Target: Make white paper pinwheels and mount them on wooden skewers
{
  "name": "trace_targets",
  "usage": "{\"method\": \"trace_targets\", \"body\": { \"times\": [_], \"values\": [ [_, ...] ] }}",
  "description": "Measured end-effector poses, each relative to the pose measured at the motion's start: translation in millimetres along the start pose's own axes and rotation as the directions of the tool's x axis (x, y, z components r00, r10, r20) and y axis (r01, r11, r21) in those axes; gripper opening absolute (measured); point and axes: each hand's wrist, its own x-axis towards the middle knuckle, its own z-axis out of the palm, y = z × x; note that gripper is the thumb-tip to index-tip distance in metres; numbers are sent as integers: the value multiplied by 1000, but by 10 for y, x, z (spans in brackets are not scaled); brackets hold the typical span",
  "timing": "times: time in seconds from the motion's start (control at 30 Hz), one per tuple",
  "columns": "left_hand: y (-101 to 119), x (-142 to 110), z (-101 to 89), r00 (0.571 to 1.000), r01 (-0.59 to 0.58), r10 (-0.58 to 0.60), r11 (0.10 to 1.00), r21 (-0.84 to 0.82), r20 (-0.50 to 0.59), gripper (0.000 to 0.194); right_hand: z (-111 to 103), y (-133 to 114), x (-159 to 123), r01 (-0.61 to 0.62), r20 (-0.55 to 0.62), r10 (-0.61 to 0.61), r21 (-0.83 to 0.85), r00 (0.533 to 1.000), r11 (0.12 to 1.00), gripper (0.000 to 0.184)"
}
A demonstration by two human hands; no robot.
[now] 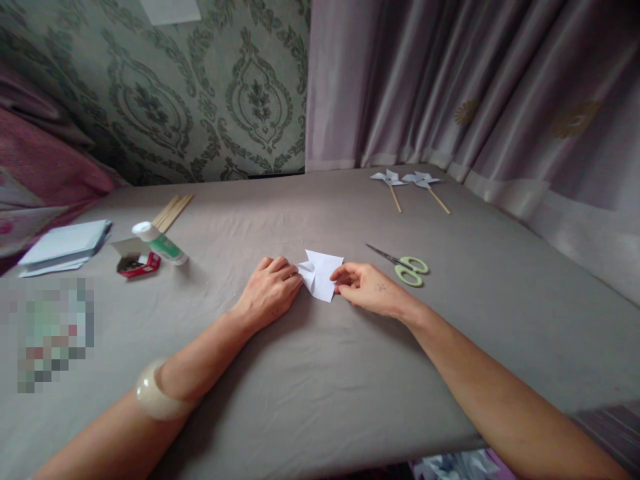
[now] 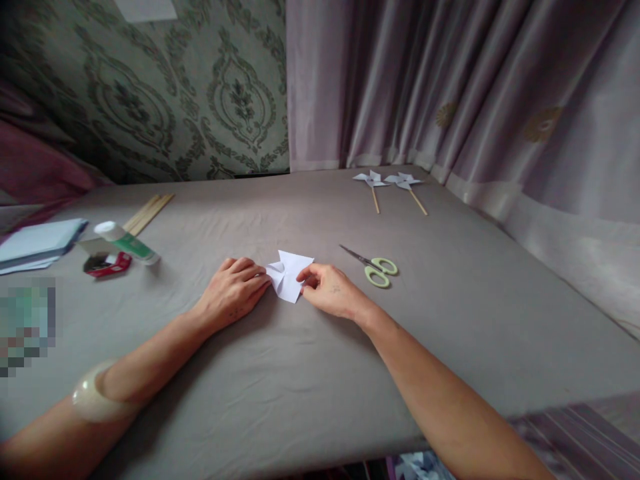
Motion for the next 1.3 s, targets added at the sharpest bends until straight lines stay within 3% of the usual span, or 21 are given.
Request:
{"method": "trace_targets", "body": {
  "times": [0.17, 0.5, 0.83, 1.13, 1.3],
  "values": [
    [-43, -6, 9, 1000, 15, -15, 1000, 6, 12, 22, 39, -72, -75, 139, -9, -145, -233, 989, 963, 30],
    [-66, -17, 51, 996, 73, -68, 993, -93, 58, 25, 129, -124, -112, 237, -53, -307, -514, 950, 824, 14],
    [-39, -18, 48, 992, 118, -110, 977, -178, 58, 26, 143, -99, -115, 250, -37, -335, -591, 941, 767, 14],
    [54, 9, -41, 992, 121, -108, 949, -291, 60, 23, 218, -171, -201, 289, 49, -350, -676, 935, 678, 18],
    [76, 13, -45, 993, 116, -102, 951, -287, 64, 23, 258, -185, -217, 296, 60, -349, -674, 935, 677, 19]
  ]
}}
